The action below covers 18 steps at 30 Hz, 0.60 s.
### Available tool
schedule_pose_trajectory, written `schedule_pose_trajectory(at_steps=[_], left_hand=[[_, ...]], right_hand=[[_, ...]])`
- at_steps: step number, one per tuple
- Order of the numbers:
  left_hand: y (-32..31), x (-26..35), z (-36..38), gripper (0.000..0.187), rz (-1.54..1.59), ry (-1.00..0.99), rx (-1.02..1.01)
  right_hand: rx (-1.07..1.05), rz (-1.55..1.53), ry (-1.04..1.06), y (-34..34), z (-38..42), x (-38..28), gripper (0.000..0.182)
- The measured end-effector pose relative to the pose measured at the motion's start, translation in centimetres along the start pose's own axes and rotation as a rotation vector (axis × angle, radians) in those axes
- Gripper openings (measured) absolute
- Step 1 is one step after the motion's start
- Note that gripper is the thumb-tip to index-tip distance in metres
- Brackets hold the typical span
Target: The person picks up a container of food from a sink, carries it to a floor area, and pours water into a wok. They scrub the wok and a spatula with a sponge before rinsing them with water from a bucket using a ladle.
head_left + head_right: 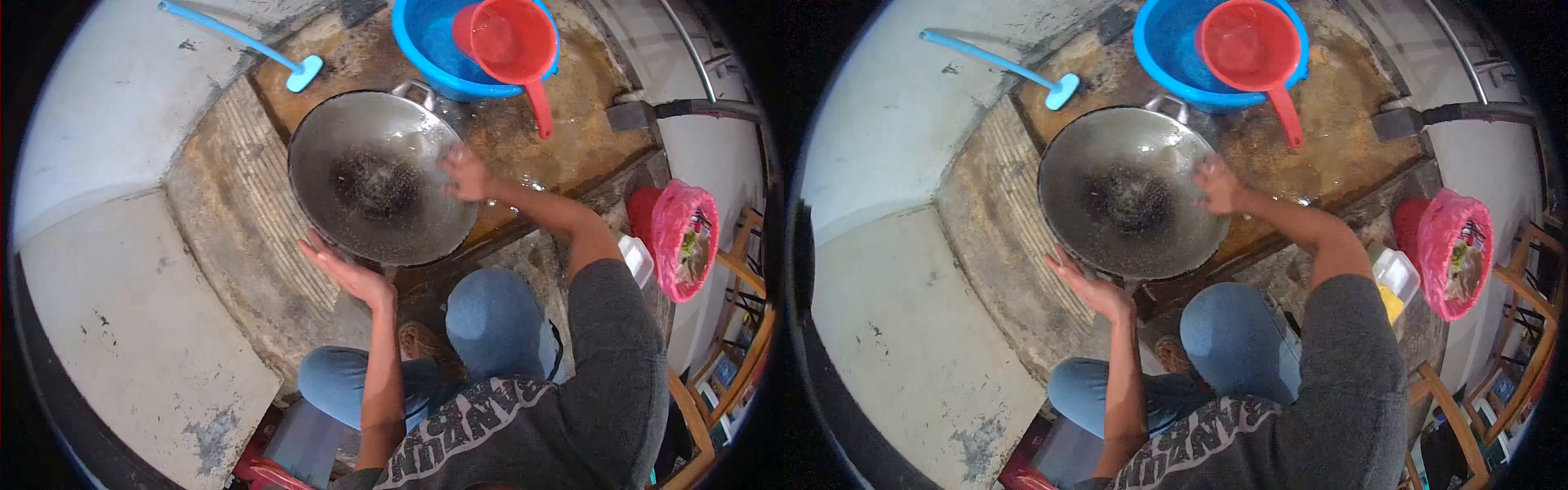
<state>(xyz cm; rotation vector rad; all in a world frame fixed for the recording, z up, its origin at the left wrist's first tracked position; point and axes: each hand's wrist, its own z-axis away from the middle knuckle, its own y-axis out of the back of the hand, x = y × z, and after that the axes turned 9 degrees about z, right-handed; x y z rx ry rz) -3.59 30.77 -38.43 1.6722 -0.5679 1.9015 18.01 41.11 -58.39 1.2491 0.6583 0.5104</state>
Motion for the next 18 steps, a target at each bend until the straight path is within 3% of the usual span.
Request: schedule_pose_trajectory(at_steps=[1, 3, 5, 7, 9, 10, 11, 12, 13, 15, 17, 18], left_hand=[[0.0, 0.3, -0.2, 0.061, -0.088, -0.021, -0.028], [-0.2, 1.0, -0.2, 0.060, -0.261, -0.051, -0.070], [-0.9, 1.1, 0.7, 0.060, -0.186, -0.112, -0.101], [-1.1, 1.1, 1.2, 0.060, -0.143, -0.125, -0.123], [-1.4, 1.6, 0.9, 0.059, -0.201, -0.129, -0.135], [-1.2, 2.1, 0.8, 0.059, -0.238, -0.130, -0.141], [-1.2, 2.4, 0.7, 0.058, -0.287, -0.127, -0.116], [-1.1, 2.3, 0.5, 0.058, -0.261, -0.118, -0.104], [-1.0, 2.0, 0.3, 0.058, -0.231, -0.108, -0.093], [-1.1, 1.8, 0.0, 0.058, -0.191, -0.105, -0.093], [-1.4, 2.0, 0.5, 0.059, -0.180, -0.117, -0.124], [-1.1, 1.9, 0.8, 0.059, -0.191, -0.112, -0.125]], right_hand=[[-0.226, -0.129, 0.057, 1.0, 0.3, -3.4, 0.054], [-0.497, -0.569, -0.064, 6.0, 0.0, -11.2, 0.057], [-0.197, -1.027, 0.151, 6.7, -1.5, -15.3, 0.058], [-0.026, -1.341, 0.130, 9.1, -5.7, -17.9, 0.054], [0.203, -1.217, 0.189, 7.5, -10.3, -17.5, 0.055], [0.266, -0.903, 0.206, 4.8, -12.3, -16.0, 0.056], [0.239, -0.629, 0.170, 1.3, -13.0, -12.9, 0.058], [0.250, -0.420, -0.009, -0.2, -12.4, -10.3, 0.058], [0.170, -0.397, -0.205, -1.3, -9.9, -7.8, 0.059], [0.069, -0.237, -0.247, -3.2, -5.3, -8.4, 0.059], [-0.163, -0.634, 0.060, 0.3, -2.2, -12.8, 0.060], [-0.201, -0.894, 0.108, 4.1, -2.2, -14.7, 0.060]])
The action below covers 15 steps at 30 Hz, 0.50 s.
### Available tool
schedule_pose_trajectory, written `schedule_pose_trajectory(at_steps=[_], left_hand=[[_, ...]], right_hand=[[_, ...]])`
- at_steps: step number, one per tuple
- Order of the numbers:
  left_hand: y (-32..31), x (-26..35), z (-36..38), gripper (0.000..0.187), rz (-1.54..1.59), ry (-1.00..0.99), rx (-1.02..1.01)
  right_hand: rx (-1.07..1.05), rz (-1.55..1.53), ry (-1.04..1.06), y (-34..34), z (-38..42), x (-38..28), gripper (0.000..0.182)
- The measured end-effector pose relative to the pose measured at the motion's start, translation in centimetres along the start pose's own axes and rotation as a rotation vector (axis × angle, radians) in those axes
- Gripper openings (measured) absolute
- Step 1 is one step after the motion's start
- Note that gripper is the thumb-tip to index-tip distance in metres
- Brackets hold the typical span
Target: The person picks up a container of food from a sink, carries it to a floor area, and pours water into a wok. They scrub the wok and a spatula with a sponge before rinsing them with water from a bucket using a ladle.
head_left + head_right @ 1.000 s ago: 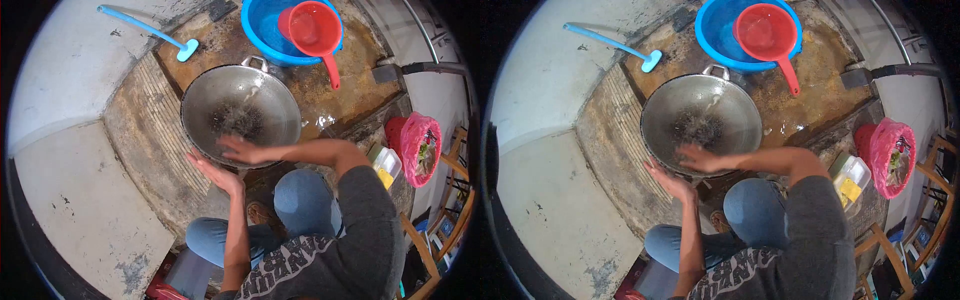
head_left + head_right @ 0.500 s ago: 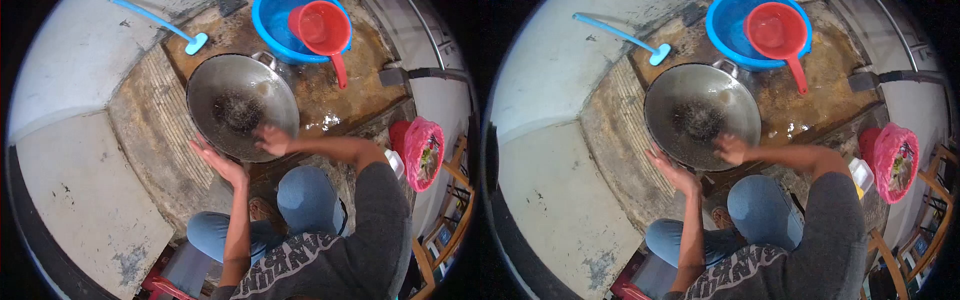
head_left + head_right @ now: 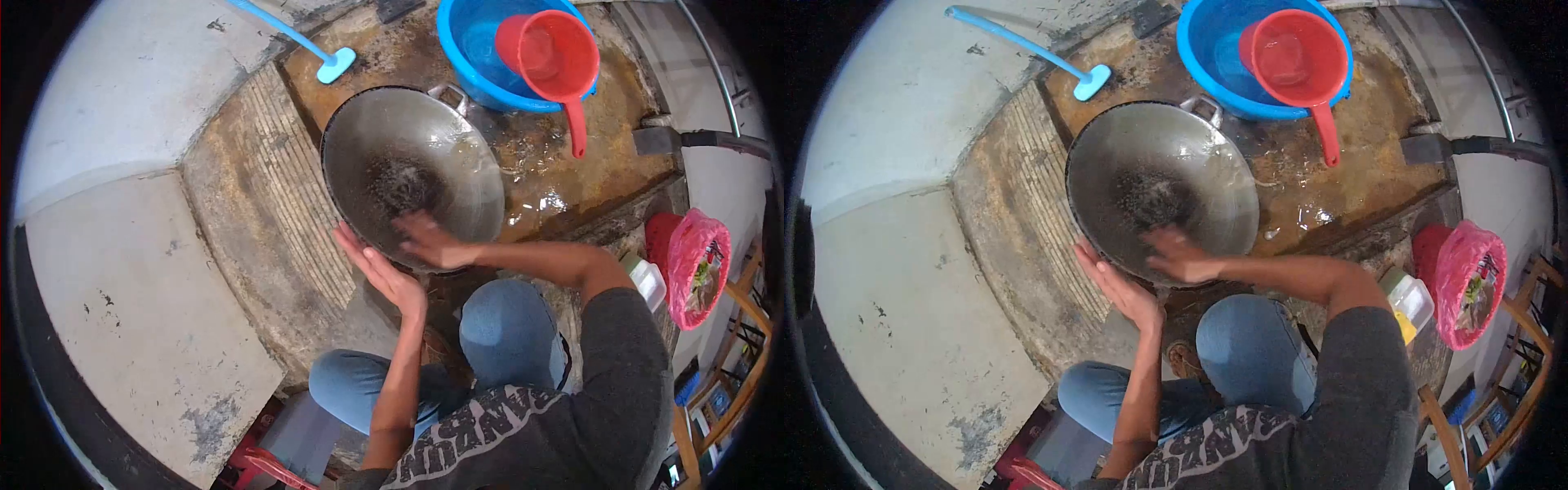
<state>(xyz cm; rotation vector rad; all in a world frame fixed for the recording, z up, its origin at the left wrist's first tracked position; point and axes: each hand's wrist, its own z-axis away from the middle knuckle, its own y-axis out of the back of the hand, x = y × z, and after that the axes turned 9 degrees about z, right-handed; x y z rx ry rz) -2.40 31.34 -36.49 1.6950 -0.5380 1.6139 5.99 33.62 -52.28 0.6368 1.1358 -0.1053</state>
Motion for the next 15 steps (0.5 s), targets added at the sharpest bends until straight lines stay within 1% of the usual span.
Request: schedule_pose_trajectory(at_steps=[1, 3, 5, 6, 7, 8, 9, 11, 12, 13, 15], left_hand=[[-0.1, -0.2, 0.1, 0.059, -0.002, -0.003, -0.001], [-0.3, -0.2, 0.3, 0.059, 0.005, -0.020, -0.025], [-0.2, -0.2, 0.2, 0.058, 0.036, -0.008, -0.024], [-0.1, -0.2, 0.0, 0.058, 0.046, 0.000, -0.022], [0.3, -0.6, -0.2, 0.057, 0.026, 0.004, -0.013], [0.4, -0.4, -0.4, 0.056, 0.017, -0.004, -0.016], [0.3, -0.2, -0.5, 0.056, 0.011, -0.011, -0.014], [0.8, -0.3, -0.8, 0.055, 0.025, 0.009, 0.005], [1.0, -0.6, -0.9, 0.055, 0.051, 0.033, 0.021], [0.5, -0.9, -1.0, 0.055, 0.092, 0.055, 0.040], [0.0, -0.5, -0.6, 0.055, 0.041, 0.038, 0.039]], right_hand=[[-0.039, -0.248, 0.060, 1.1, -1.2, -3.3, 0.059], [0.181, -0.415, 0.261, 1.9, -5.7, -4.7, 0.058], [0.375, -0.129, 0.232, 3.2, -11.0, -3.6, 0.059], [0.519, 0.055, 0.234, 3.1, -14.1, -0.7, 0.060], [0.620, 0.317, 0.071, 4.0, -16.1, 1.7, 0.061], [0.701, 0.436, 0.069, 6.2, -16.4, 4.8, 0.060], [0.779, 0.558, 0.069, 8.0, -15.1, 8.0, 0.058], [0.741, 0.743, -0.273, 8.7, -10.1, 12.7, 0.057], [0.651, 0.786, -0.286, 8.0, -7.0, 12.4, 0.056], [0.563, 0.843, -0.296, 7.3, -3.8, 10.4, 0.055], [0.349, 0.456, -0.291, 3.5, -0.6, 4.9, 0.055]])
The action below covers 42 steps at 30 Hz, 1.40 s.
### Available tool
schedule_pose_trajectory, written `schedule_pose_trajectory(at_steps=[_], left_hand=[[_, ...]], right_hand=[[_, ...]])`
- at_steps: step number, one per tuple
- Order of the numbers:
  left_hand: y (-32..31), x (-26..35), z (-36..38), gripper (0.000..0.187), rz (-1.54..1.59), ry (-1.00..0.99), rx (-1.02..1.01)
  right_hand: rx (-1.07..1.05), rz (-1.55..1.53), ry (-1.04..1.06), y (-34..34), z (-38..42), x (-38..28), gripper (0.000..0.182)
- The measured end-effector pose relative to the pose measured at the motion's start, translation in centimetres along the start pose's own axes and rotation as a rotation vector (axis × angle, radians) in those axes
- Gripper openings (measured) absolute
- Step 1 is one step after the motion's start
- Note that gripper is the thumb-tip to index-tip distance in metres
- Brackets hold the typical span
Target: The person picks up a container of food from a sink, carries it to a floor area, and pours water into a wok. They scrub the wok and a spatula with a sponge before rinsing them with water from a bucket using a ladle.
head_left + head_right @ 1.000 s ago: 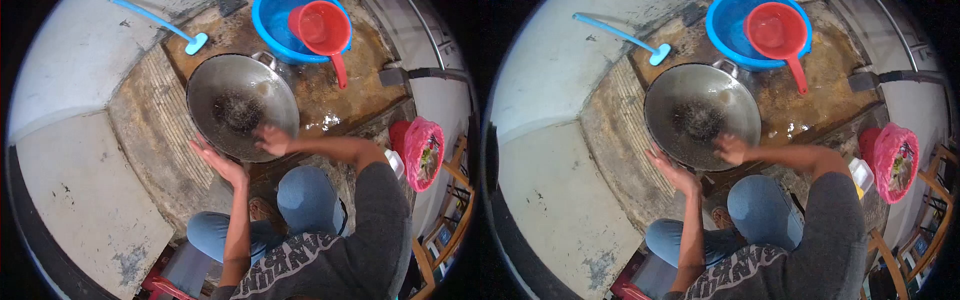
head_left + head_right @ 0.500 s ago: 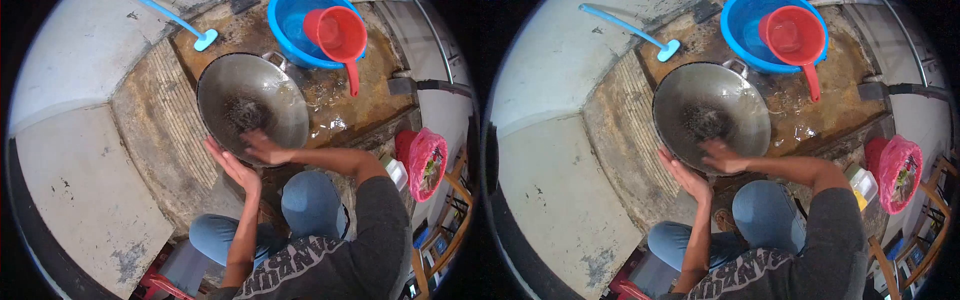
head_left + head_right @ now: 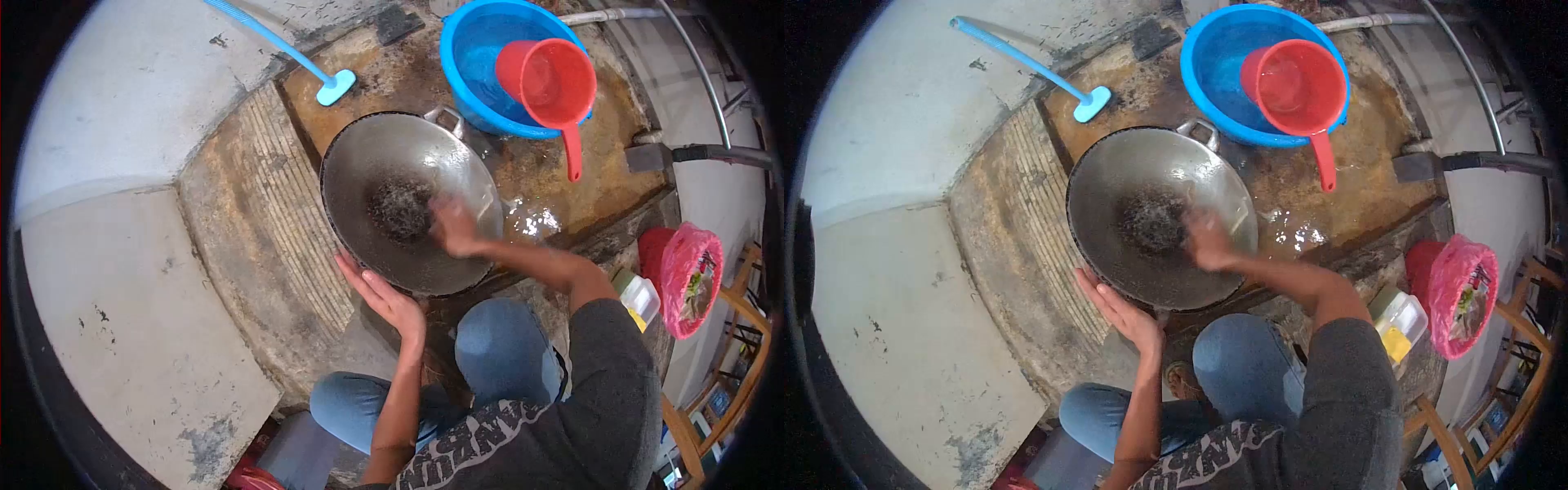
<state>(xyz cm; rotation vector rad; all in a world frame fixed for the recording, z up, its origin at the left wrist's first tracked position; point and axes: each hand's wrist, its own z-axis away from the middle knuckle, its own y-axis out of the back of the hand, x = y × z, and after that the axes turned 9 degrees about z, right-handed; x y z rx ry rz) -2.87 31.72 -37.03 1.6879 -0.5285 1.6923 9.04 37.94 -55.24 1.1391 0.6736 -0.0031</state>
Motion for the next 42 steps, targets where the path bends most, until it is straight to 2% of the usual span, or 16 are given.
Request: schedule_pose_trajectory(at_steps=[1, 2, 6, 8, 11, 15, 19, 21, 24, 29, 31, 34, 36, 38, 41, 42], left_hand=[[0.0, 0.2, 0.2, 0.054, -0.035, -0.014, -0.013], [0.1, 0.2, 0.3, 0.054, -0.031, -0.008, -0.025], [0.2, -0.2, 0.5, 0.054, -0.024, -0.047, -0.066], [0.6, -0.5, 0.7, 0.054, -0.043, -0.065, -0.079], [0.9, -0.5, 0.4, 0.054, -0.029, -0.042, -0.054], [0.5, -0.5, -0.4, 0.053, 0.066, 0.000, 0.026], [0.1, -0.6, 0.8, 0.055, 0.050, -0.014, 0.003], [0.2, -0.4, 1.1, 0.057, 0.065, 0.009, -0.008], [0.6, -0.7, -0.4, 0.061, 0.093, 0.023, 0.020], [1.9, -2.3, -0.9, 0.058, 0.205, 0.084, 0.053], [1.6, -2.4, -0.4, 0.058, 0.172, 0.077, 0.063], [1.1, -2.2, 0.0, 0.058, 0.196, 0.053, 0.059], [1.1, -2.0, -0.1, 0.058, 0.253, 0.048, 0.049], [1.3, -2.0, -0.2, 0.059, 0.279, 0.049, 0.032], [1.4, -2.4, 0.3, 0.060, 0.259, 0.063, 0.031], [1.5, -2.5, 0.2, 0.060, 0.243, 0.060, 0.043]], right_hand=[[-0.159, 0.023, 0.141, -2.4, 0.5, -2.3, 0.057], [-0.203, -0.298, 0.158, -2.3, 0.7, -5.5, 0.058], [0.263, -0.728, 0.363, 2.1, -10.6, -12.8, 0.061], [0.448, -0.387, 0.028, 1.4, -17.3, -10.2, 0.061], [0.572, 0.032, -0.026, -2.2, -16.8, 2.7, 0.060], [0.168, 0.472, 0.085, 0.4, -2.0, 7.7, 0.057], [-0.386, -0.218, 0.140, 2.4, 5.3, -3.5, 0.053], [-0.249, -0.831, 0.274, 4.7, 4.2, -9.0, 0.047], [-0.060, -1.058, 0.369, 5.8, 2.5, -12.2, 0.041], [-0.514, -0.418, 0.331, 4.9, 6.5, -0.3, 0.046], [-0.255, 0.114, 0.347, 5.1, 5.2, 5.6, 0.050], [-0.312, 0.021, 0.223, 2.8, 3.9, 2.6, 0.045], [-0.422, -0.364, 0.183, 3.5, 4.3, -5.2, 0.051], [-0.333, -0.777, 0.268, 4.4, 3.4, -9.9, 0.050], [0.005, -1.018, 0.491, 4.6, 1.1, -13.1, 0.041], [-0.041, -1.029, 0.490, 5.0, 1.5, -12.8, 0.040]])
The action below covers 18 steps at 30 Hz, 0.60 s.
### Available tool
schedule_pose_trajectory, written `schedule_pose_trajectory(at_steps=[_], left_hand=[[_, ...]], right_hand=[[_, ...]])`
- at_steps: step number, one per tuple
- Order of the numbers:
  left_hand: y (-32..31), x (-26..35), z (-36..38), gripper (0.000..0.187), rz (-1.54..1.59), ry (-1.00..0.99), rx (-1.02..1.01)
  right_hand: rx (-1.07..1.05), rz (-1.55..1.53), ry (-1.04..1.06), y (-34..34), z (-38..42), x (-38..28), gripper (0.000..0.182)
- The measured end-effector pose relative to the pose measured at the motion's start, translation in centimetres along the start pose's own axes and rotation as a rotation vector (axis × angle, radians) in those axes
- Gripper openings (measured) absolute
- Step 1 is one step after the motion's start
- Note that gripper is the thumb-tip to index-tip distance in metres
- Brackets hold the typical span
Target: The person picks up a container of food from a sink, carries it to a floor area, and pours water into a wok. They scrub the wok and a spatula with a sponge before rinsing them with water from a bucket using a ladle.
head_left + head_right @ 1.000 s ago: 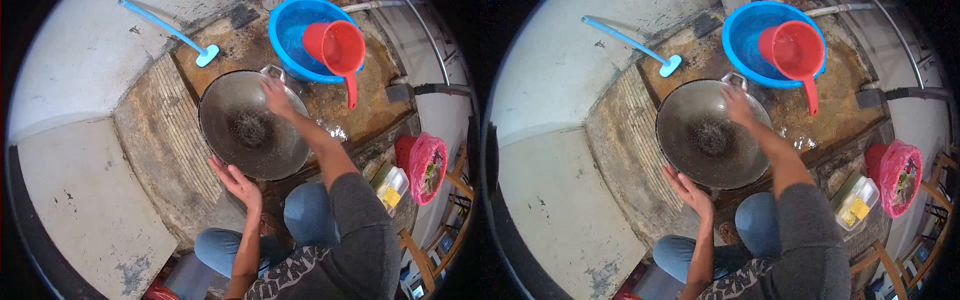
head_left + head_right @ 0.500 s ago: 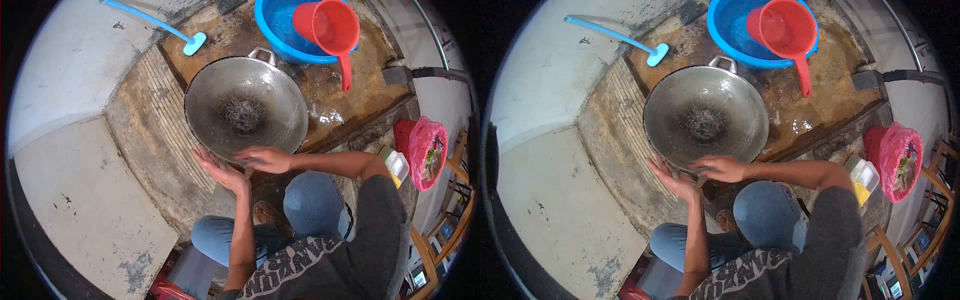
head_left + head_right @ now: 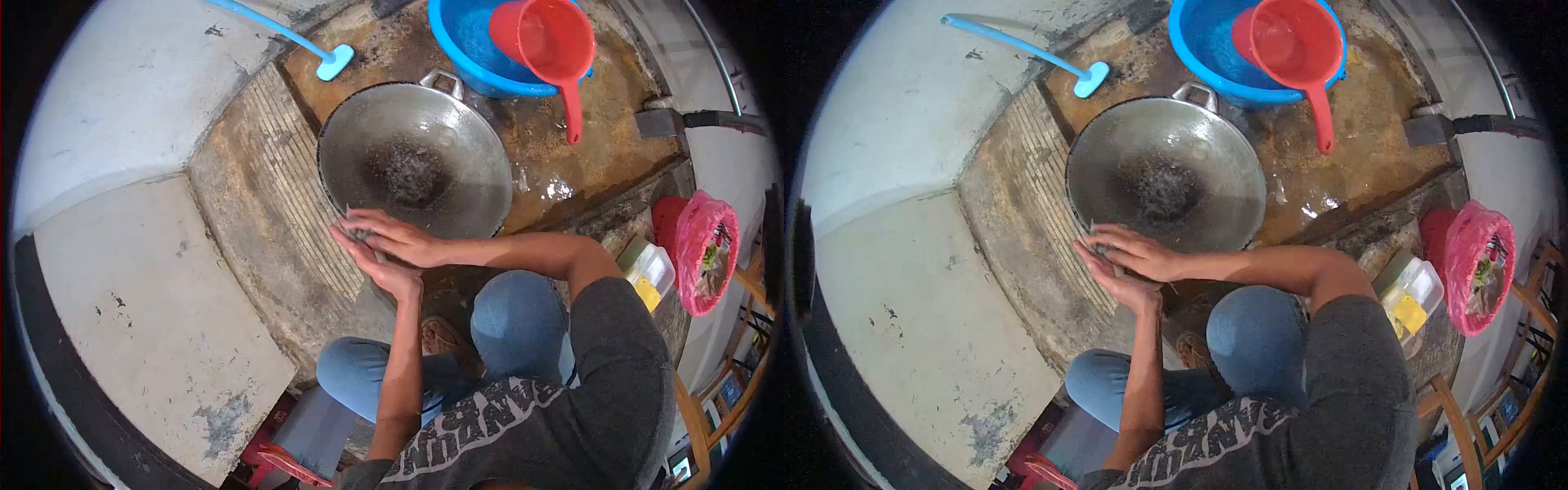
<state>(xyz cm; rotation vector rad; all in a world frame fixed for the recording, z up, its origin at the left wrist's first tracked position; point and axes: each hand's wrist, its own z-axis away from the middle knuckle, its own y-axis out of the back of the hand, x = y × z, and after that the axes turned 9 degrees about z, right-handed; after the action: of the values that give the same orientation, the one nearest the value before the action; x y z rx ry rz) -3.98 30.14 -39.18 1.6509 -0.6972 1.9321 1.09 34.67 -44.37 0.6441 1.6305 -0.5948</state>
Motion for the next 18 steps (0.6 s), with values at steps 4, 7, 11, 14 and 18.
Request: schedule_pose_trajectory(at_steps=[4, 7, 11, 14, 18], left_hand=[[-0.1, 0.1, 0.3, 0.061, -0.055, -0.012, -0.008], [-0.3, -0.1, 1.4, 0.061, -0.123, 0.003, -0.018], [-0.8, 0.1, 1.4, 0.077, -0.207, -0.046, -0.055], [-0.9, -0.2, 1.5, 0.085, -0.156, 0.012, -0.075], [-0.5, -0.2, 1.0, 0.087, -0.113, 0.083, -0.093]], right_hand=[[-0.113, -0.069, -0.036, 0.8, 1.2, -0.6, 0.037], [-0.031, 0.004, 0.009, 0.3, -2.2, 1.0, 0.038], [0.242, 0.564, 0.088, 0.8, -12.9, 9.6, 0.039], [0.326, 0.782, -0.155, 5.5, -16.8, 13.9, 0.038], [0.062, 0.560, 0.047, 1.6, -13.7, 12.4, 0.037]])
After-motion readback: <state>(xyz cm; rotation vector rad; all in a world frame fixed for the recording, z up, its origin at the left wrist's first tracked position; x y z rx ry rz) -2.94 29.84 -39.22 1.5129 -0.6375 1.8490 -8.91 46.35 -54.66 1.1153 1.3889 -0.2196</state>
